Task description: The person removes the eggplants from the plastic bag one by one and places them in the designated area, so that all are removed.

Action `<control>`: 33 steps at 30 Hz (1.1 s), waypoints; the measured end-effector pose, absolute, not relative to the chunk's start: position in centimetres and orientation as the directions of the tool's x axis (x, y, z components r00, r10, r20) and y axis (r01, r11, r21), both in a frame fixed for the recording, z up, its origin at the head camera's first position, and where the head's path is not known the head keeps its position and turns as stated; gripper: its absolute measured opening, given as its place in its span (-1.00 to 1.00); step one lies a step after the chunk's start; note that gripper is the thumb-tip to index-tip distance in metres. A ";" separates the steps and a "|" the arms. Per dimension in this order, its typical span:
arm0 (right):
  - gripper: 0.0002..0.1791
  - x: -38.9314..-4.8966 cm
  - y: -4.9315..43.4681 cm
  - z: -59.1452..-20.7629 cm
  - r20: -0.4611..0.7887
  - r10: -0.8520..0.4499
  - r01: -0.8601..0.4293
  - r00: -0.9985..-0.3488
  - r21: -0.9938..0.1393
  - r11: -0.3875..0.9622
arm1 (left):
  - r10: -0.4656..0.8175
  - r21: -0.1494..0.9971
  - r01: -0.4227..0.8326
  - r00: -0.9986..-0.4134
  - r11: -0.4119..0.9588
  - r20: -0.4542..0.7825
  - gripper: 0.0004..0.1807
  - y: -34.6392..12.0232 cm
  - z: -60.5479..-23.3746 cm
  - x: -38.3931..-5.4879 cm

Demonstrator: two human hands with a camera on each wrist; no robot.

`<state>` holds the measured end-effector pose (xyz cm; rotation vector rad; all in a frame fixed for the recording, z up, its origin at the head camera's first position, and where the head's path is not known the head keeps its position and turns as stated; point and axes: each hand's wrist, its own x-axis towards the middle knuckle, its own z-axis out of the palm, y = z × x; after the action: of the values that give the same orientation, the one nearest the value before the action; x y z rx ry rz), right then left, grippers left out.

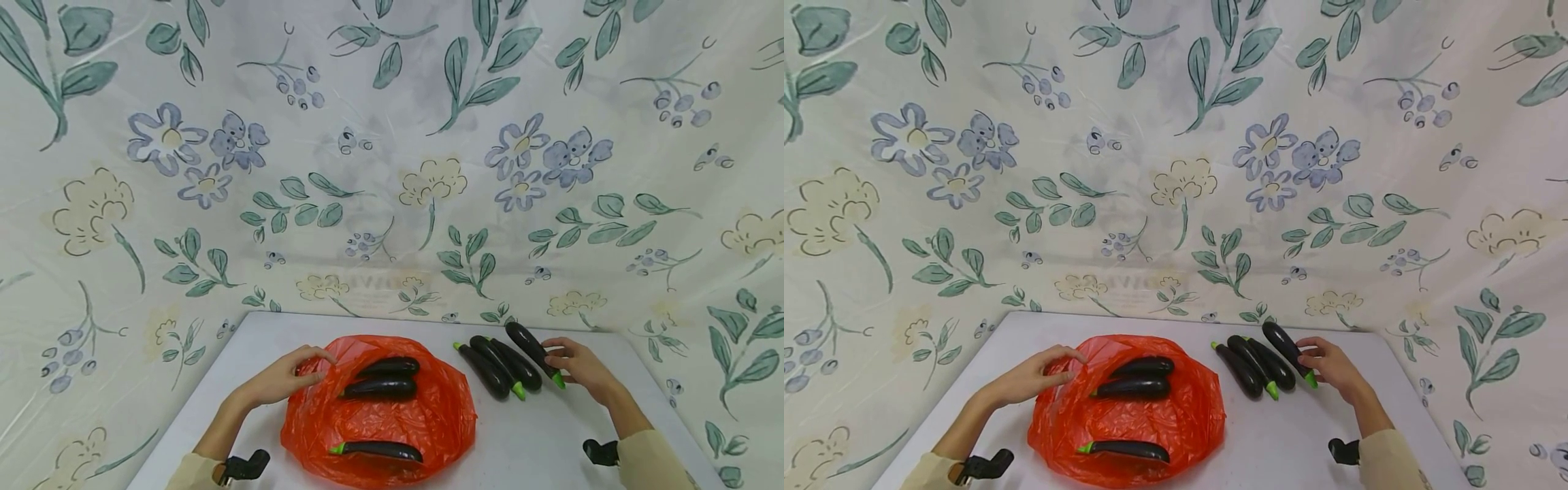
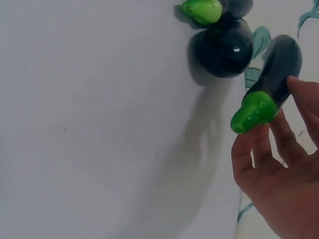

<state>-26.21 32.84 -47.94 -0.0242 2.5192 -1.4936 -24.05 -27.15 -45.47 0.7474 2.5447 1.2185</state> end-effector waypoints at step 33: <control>-0.42 -26.3 32.2 -49.3 -0.224 -0.064 0.159 -0.972 -0.839 0.521 | 0.531 0.774 0.353 -0.847 0.526 0.025 -0.68 -27.2 -45.6 -23.9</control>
<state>-26.32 32.24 -49.33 0.0802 2.5347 -1.4329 -23.92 -27.22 -45.61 0.7508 2.5514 1.2205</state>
